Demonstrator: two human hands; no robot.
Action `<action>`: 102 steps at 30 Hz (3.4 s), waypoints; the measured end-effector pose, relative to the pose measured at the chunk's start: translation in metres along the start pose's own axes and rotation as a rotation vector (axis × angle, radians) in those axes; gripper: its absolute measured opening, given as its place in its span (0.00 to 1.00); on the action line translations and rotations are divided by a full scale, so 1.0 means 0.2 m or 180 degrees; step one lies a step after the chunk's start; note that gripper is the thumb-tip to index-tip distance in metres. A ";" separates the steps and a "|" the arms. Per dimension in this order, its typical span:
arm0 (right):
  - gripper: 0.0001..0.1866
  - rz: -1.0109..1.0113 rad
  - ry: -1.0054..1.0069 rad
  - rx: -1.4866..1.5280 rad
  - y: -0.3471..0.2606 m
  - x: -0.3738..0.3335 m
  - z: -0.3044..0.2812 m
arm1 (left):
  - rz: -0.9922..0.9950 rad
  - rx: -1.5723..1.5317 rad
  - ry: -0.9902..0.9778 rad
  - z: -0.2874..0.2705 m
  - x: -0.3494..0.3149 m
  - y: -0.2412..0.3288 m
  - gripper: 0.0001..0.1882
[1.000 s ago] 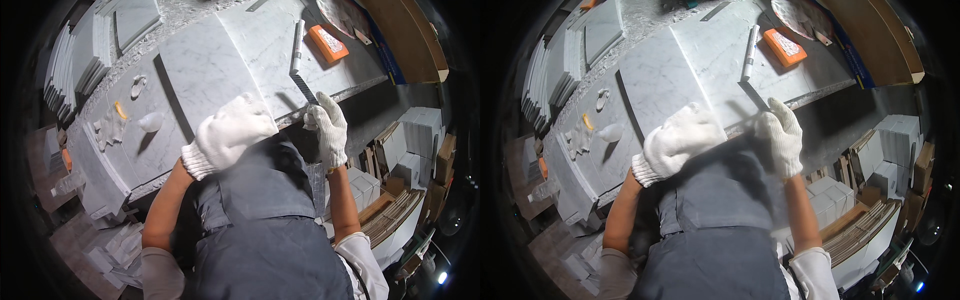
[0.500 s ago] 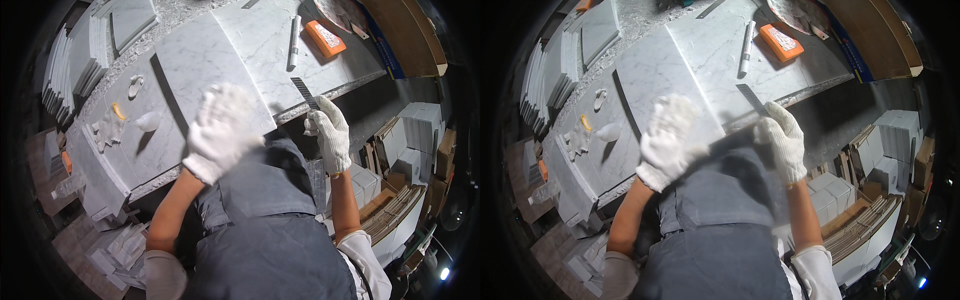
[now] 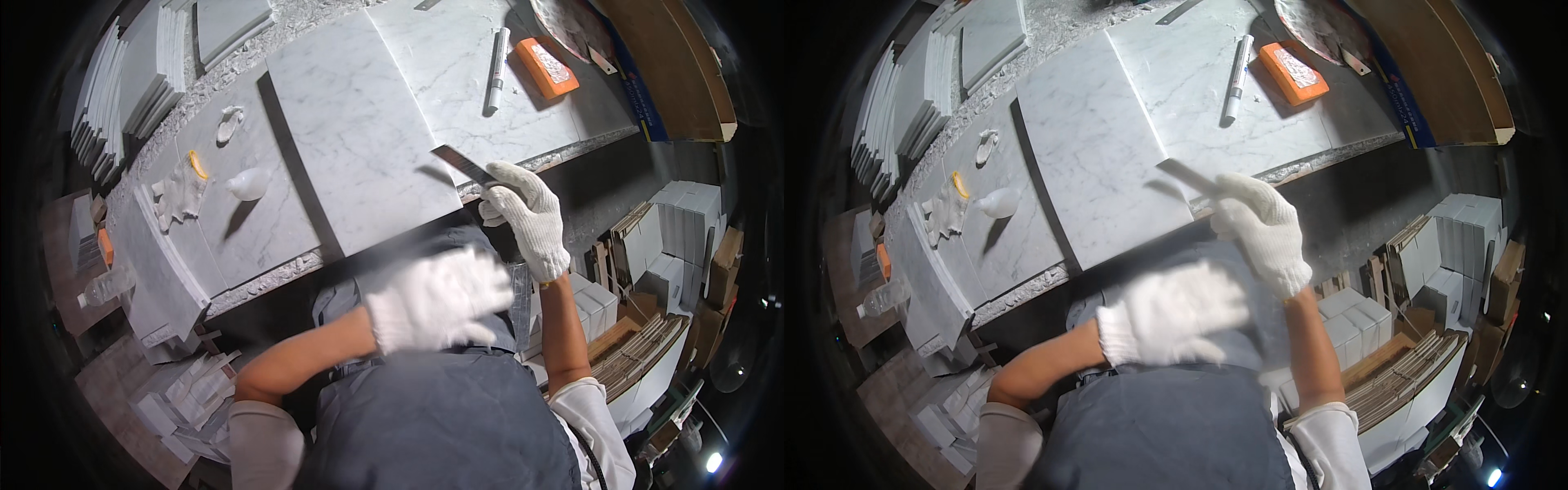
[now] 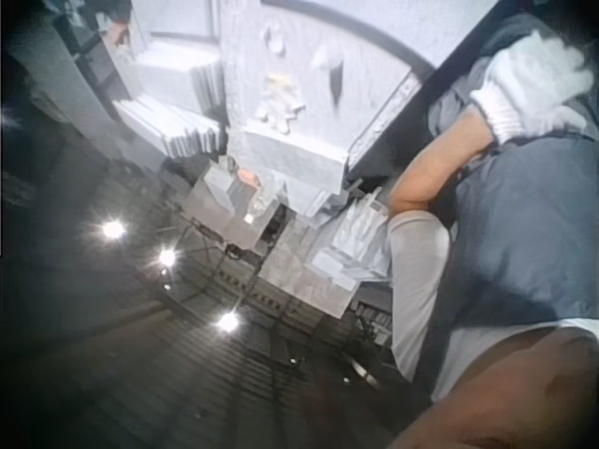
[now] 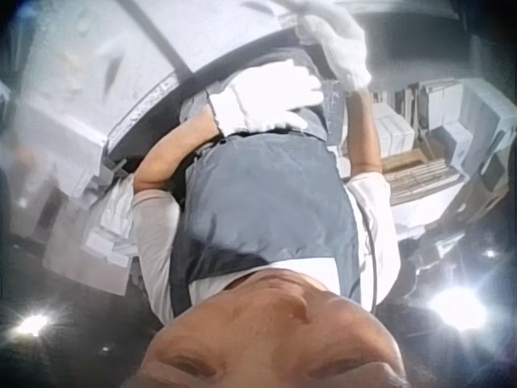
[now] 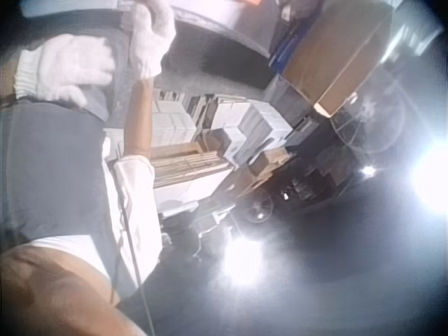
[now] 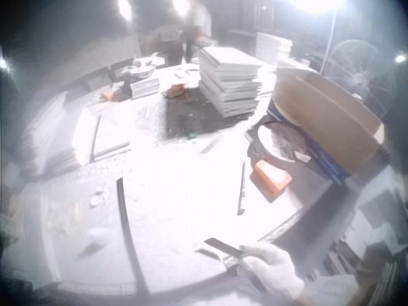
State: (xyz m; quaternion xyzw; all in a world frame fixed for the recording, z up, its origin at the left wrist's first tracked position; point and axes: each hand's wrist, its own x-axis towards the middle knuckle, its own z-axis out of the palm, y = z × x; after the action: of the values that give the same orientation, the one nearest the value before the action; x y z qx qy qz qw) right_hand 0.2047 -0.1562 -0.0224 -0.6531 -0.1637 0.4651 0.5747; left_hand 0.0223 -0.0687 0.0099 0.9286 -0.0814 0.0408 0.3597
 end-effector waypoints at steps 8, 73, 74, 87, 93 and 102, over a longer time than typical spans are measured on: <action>0.16 -0.0360 -0.0503 -0.0783 0.00 0.03 0.07 | -0.0707 -0.0193 0.0778 0.00 -0.10 0.00 0.24; 0.15 -0.1635 0.1111 -0.0407 0.21 0.08 -0.09 | -0.1753 -0.0370 0.0930 0.13 -0.22 0.00 0.14; 0.14 -0.2468 0.1216 -0.0937 0.21 0.13 -0.06 | -0.1713 -0.0284 0.0961 0.14 -0.22 0.00 0.14; 0.10 -0.2794 0.1380 -0.2595 0.40 -0.10 -0.32 | -0.1618 0.0072 0.1007 0.12 -0.23 0.02 0.13; 0.19 -0.0485 0.1891 -0.0063 0.44 -0.24 -0.35 | -0.1497 -0.0335 0.0783 0.03 -0.20 0.08 0.13; 0.11 0.0040 0.0570 0.0773 0.32 -0.20 -0.08 | -0.1090 0.0253 0.1332 -0.02 -0.19 0.07 0.16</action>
State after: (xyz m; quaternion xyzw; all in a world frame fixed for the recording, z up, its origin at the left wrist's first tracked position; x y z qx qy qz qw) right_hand 0.1765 -0.2148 -0.0646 -0.6187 -0.0502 0.4248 0.6590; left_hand -0.0185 -0.0715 0.0178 0.9136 0.1546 0.1735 0.3336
